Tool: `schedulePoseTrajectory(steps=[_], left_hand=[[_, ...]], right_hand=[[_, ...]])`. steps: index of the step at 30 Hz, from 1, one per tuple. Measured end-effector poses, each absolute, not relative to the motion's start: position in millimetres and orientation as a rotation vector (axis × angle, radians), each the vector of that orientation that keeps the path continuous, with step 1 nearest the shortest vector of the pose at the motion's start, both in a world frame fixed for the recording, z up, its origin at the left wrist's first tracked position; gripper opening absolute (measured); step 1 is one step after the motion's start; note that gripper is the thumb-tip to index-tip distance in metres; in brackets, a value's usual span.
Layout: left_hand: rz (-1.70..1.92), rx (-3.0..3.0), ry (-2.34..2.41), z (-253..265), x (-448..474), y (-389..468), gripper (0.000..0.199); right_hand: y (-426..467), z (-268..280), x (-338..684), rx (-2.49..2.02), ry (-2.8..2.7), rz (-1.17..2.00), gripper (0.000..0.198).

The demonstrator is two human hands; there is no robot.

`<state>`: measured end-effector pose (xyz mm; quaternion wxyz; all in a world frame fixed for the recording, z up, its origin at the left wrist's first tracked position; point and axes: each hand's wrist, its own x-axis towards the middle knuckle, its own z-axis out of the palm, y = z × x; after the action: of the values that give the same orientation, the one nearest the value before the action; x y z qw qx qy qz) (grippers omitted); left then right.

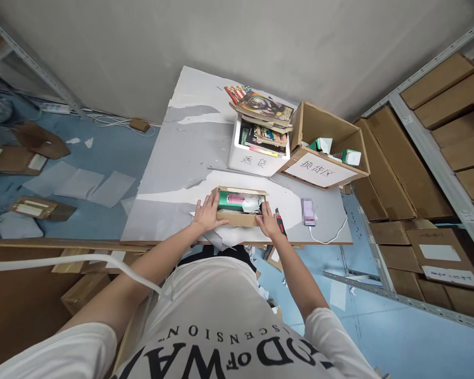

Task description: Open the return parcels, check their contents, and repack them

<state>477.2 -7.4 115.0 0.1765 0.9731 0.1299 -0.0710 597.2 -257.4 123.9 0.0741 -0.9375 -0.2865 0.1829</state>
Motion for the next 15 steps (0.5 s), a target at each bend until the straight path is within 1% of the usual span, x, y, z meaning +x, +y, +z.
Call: schedulePoseTrajectory(steps=[2,4,6,8,9,11,13,15], left_hand=[[-0.184,2.776,0.375,118,478,-7,0.112],[-0.156,2.8,0.364,123,479,-7,0.111],[-0.113,2.826,0.328,128,479,-7,0.11],[-0.061,2.85,0.236,133,480,-8,0.103],[-0.037,2.857,0.165,136,481,-9,0.097],[-0.007,2.847,0.004,140,488,-12,0.081],[-0.009,2.799,-0.111,144,501,-18,0.063],[-0.064,2.744,-0.125,147,523,-27,0.05]], right_hand=[[-258,128,599,-2.856,-0.861,0.569,0.064],[-259,134,601,-2.917,-0.864,0.523,0.058],[-258,142,604,-2.978,-0.897,0.401,0.051],[-253,150,608,-3.0,-0.998,0.285,0.043],[-249,154,610,-2.991,-1.069,0.282,0.04],[-237,161,615,-2.976,-1.147,0.392,0.035],[-220,166,620,-3.017,-1.065,0.544,0.032],[-200,167,623,-3.09,-0.887,0.632,0.036]])
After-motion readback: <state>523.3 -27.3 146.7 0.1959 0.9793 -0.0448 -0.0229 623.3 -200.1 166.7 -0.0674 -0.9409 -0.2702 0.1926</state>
